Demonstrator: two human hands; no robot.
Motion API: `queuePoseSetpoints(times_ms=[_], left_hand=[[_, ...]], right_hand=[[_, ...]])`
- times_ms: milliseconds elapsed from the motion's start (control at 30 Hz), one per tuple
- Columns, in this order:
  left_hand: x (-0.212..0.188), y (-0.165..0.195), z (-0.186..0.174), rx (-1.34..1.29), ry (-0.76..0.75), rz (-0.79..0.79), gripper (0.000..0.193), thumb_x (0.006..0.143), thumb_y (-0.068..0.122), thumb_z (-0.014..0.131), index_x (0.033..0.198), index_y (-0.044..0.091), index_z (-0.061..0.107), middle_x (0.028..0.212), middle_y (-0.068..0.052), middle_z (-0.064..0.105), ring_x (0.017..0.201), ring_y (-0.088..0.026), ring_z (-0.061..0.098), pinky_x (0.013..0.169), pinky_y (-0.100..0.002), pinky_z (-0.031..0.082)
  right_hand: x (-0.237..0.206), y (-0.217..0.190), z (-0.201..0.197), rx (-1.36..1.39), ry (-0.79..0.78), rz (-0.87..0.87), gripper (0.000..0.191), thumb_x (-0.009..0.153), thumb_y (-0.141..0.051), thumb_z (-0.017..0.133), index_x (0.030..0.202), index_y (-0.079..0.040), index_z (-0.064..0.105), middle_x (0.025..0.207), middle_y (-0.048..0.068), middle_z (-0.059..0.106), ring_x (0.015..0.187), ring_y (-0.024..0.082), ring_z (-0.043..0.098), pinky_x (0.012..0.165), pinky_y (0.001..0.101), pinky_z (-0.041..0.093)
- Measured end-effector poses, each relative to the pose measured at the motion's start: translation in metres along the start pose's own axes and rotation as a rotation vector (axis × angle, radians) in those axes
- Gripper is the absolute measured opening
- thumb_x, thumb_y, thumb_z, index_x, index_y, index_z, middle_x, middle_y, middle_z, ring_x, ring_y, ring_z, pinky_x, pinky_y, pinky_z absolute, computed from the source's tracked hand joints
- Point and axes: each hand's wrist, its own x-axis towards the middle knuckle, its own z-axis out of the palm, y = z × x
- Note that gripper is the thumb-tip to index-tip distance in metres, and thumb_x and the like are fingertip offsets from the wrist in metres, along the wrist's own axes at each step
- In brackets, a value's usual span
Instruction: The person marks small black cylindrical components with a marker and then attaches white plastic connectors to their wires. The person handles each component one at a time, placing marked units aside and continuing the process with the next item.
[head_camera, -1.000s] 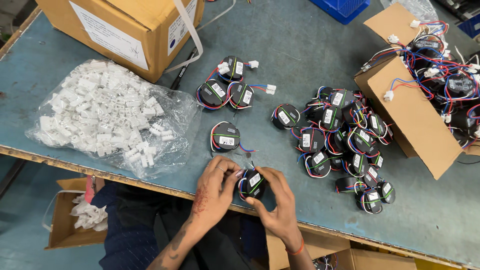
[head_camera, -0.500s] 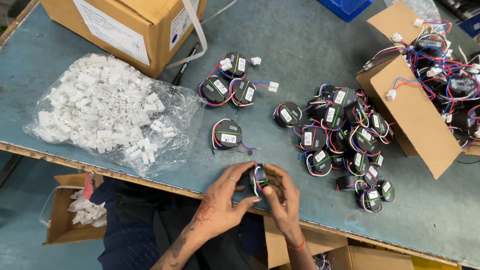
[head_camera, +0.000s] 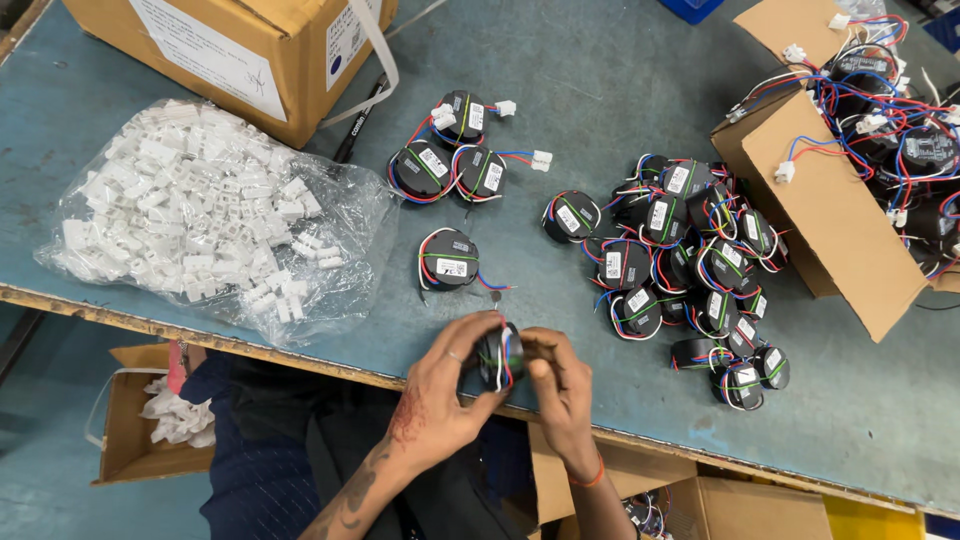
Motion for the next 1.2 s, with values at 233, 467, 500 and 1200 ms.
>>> queuePoseSetpoints(times_ms=[233,467,500,1200], left_hand=[[0.0,-0.01,-0.008,0.42,-0.063,0.306,0.079,0.064,-0.015,0.062,0.134,0.023,0.062,0.139,-0.014,0.051,0.121,-0.04,0.061,0.095,-0.044,0.055],[0.004,0.005,-0.017,0.341,-0.128,0.136,0.079,0.069,-0.01,0.06,0.144,0.01,0.045,0.143,-0.018,0.049,0.13,-0.044,0.054,0.102,-0.048,0.05],[0.004,0.008,-0.018,0.312,-0.135,0.149,0.08,0.068,-0.006,0.063,0.144,0.007,0.043,0.143,-0.021,0.048,0.129,-0.045,0.051,0.102,-0.05,0.048],[0.012,-0.001,-0.006,0.47,-0.15,0.263,0.064,0.078,0.015,0.077,0.137,0.008,0.054,0.134,-0.016,0.053,0.129,-0.038,0.05,0.108,-0.051,0.039]], right_hand=[[0.008,-0.009,-0.009,0.085,-0.009,0.078,0.028,0.101,-0.016,0.064,0.119,0.006,0.07,0.115,0.011,0.068,0.104,0.015,0.065,0.089,0.0261,0.051],[0.012,0.002,-0.008,0.115,0.037,0.177,0.017,0.098,0.0,0.067,0.11,0.006,0.077,0.108,0.01,0.07,0.092,0.012,0.066,0.08,0.0247,0.056],[0.011,0.003,-0.009,0.151,0.018,0.183,0.018,0.097,0.0,0.067,0.111,0.006,0.076,0.109,0.01,0.069,0.094,0.012,0.066,0.081,0.0244,0.055],[-0.006,0.011,-0.009,0.136,-0.013,0.261,0.007,0.089,0.009,0.071,0.095,0.008,0.073,0.096,0.01,0.072,0.085,0.013,0.071,0.076,0.0253,0.059]])
